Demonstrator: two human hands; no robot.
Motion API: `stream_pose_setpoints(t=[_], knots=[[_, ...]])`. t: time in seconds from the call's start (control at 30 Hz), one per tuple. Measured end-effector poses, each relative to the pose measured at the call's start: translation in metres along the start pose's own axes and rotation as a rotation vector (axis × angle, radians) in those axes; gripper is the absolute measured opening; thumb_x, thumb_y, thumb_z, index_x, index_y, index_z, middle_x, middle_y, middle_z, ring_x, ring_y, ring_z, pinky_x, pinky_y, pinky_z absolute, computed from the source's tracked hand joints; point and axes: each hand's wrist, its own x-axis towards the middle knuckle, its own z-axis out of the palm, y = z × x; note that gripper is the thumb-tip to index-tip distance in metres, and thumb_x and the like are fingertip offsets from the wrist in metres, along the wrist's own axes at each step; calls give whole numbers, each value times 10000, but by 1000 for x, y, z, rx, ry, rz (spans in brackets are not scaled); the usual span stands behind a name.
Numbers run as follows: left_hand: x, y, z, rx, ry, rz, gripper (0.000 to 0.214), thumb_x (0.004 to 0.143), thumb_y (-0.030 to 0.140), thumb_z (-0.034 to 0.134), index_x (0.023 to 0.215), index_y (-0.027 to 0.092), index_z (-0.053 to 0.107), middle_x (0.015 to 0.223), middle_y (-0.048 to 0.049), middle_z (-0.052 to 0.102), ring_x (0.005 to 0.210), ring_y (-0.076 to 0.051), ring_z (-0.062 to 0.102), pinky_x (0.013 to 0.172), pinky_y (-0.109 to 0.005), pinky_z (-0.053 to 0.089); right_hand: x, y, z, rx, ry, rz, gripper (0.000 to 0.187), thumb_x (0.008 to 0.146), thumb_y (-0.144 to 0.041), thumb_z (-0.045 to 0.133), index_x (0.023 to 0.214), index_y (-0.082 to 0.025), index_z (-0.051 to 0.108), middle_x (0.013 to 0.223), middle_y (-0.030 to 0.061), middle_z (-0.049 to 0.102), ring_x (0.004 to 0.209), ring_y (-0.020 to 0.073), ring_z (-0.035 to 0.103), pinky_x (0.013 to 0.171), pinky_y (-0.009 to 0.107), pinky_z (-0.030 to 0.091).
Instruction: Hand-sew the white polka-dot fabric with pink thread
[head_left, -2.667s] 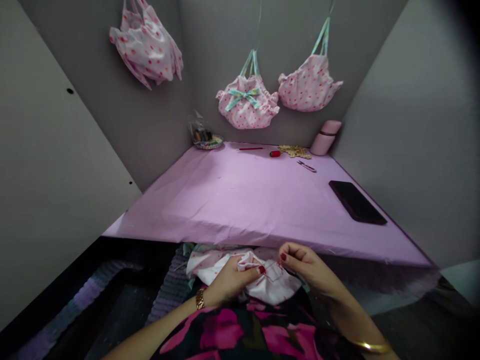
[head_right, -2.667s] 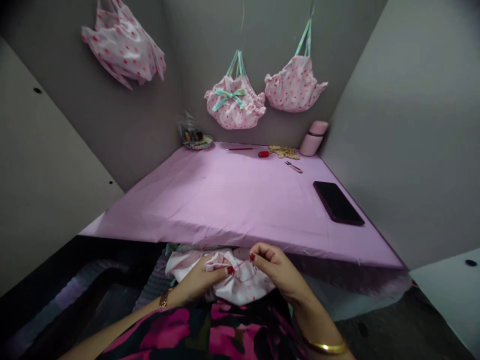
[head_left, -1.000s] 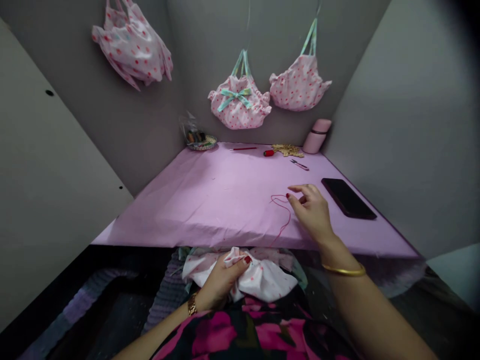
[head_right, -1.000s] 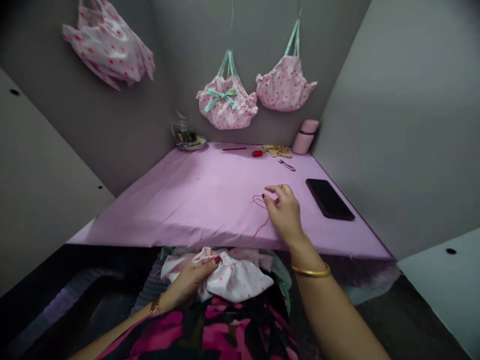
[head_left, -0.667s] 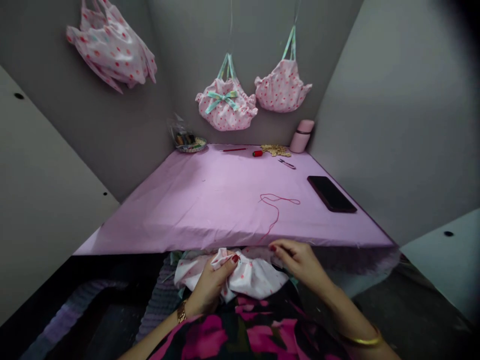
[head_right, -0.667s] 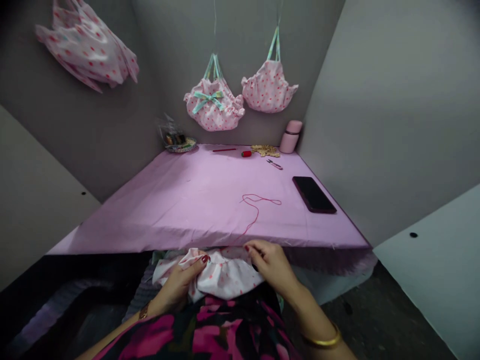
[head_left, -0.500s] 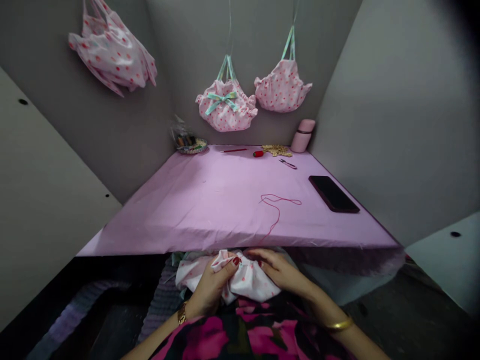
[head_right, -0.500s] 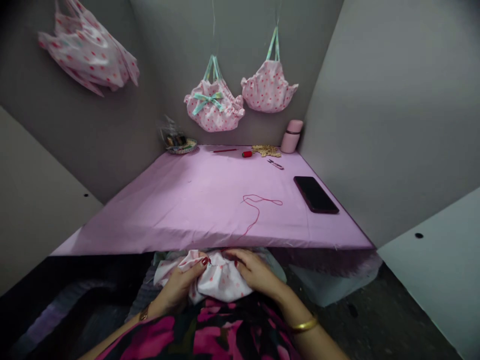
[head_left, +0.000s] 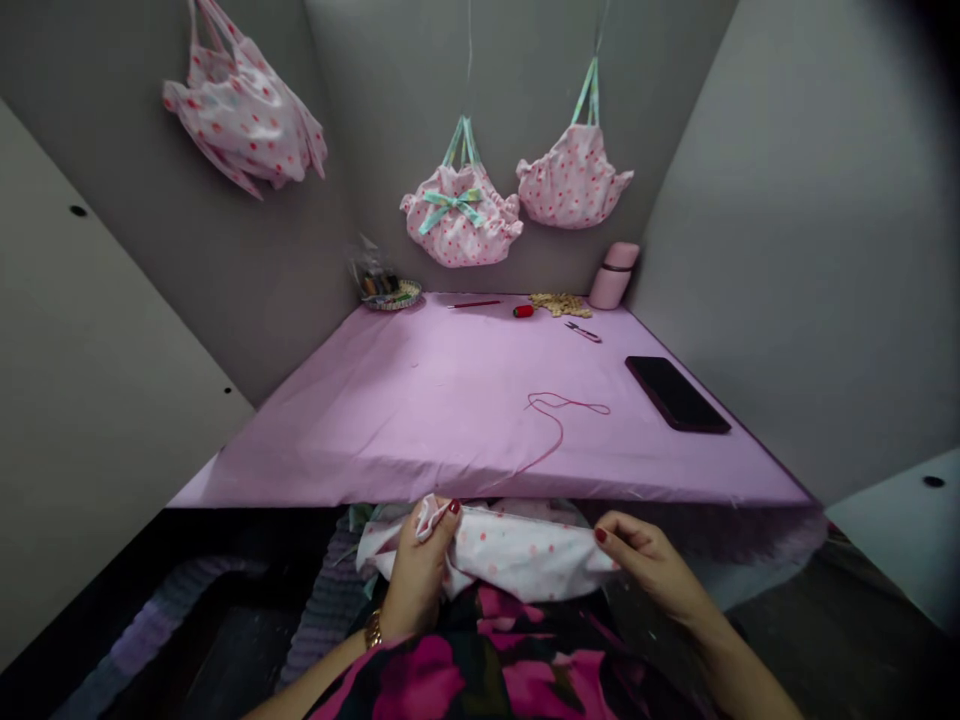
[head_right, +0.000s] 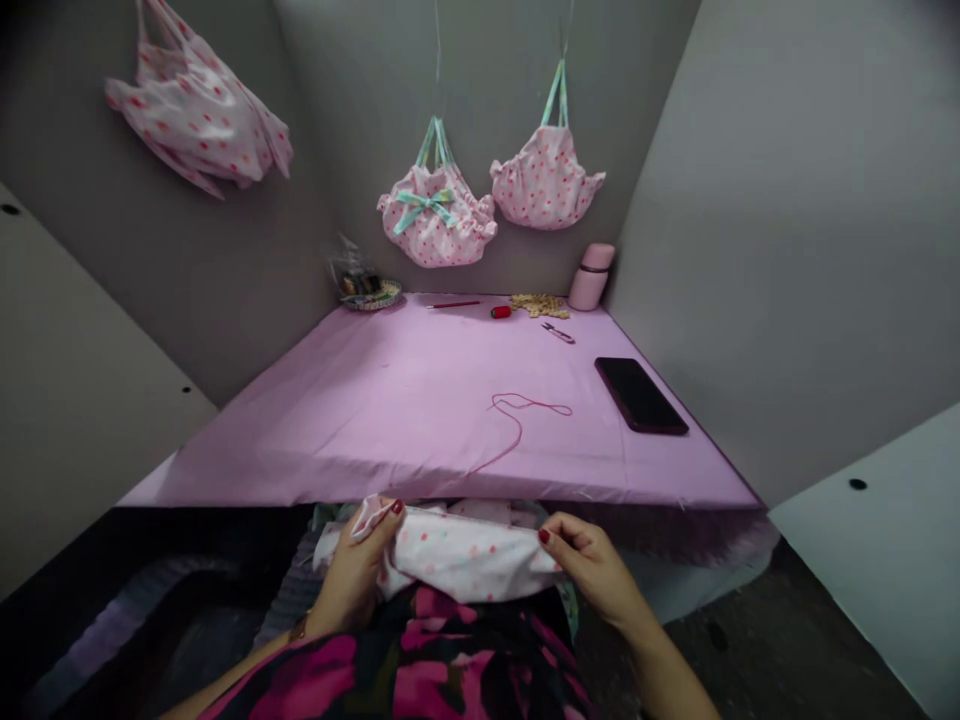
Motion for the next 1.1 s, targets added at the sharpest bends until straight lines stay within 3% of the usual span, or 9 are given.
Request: stream_pose_setpoints(t=[0.27, 0.43, 0.57, 0.67, 0.77, 0.97, 1.1], knots=[[-4, 13, 9, 107, -86, -8, 235, 673, 360, 660, 669, 149, 557, 582, 27, 538, 546, -110, 484, 528, -204, 371, -3, -17, -24, 330, 166, 82, 324, 677, -453, 656, 609, -160, 538, 547, -32, 432, 516, 100, 365, 494, 204, 309], [-2, 5, 9, -52, -109, -105, 220, 678, 342, 662, 744, 157, 561, 636, 14, 576, 608, -136, 540, 624, -250, 414, -3, -10, -16, 521, 263, 165, 351, 615, -423, 720, 579, -158, 493, 504, -46, 428, 471, 83, 364, 456, 195, 308], [-3, 11, 9, 10, -114, -99, 227, 677, 352, 661, 722, 157, 555, 633, 19, 564, 602, -129, 526, 603, -234, 405, -7, -15, -13, 549, 372, 171, 380, 628, -472, 690, 596, -184, 444, 473, -55, 432, 402, 77, 353, 404, 200, 305], [-4, 18, 12, 127, -149, -24, 246, 674, 362, 661, 650, 150, 538, 571, 39, 497, 542, -98, 455, 528, -198, 354, -9, -29, -28, 527, 478, 127, 397, 566, -508, 709, 605, -198, 464, 472, -48, 460, 381, 90, 377, 376, 210, 315], [-3, 16, 16, 131, -176, -5, 250, 676, 365, 657, 650, 152, 528, 569, 44, 463, 533, -92, 421, 517, -196, 332, -6, -31, -43, 420, 492, 102, 370, 561, -473, 716, 558, -195, 472, 454, -42, 461, 377, 94, 382, 369, 212, 305], [0, -4, 15, 104, -263, -123, 289, 624, 388, 689, 627, 160, 511, 550, 35, 469, 521, -109, 426, 520, -219, 320, -2, 14, -38, 190, 469, 187, 403, 559, -452, 705, 458, -171, 434, 397, -62, 387, 375, 68, 304, 366, 192, 227], [1, -6, 14, 129, -279, -117, 299, 602, 398, 702, 594, 170, 509, 538, 35, 482, 508, -113, 423, 518, -222, 315, -5, 30, -39, 130, 517, 212, 431, 530, -442, 723, 409, -156, 425, 375, -76, 339, 377, 49, 257, 365, 179, 179]])
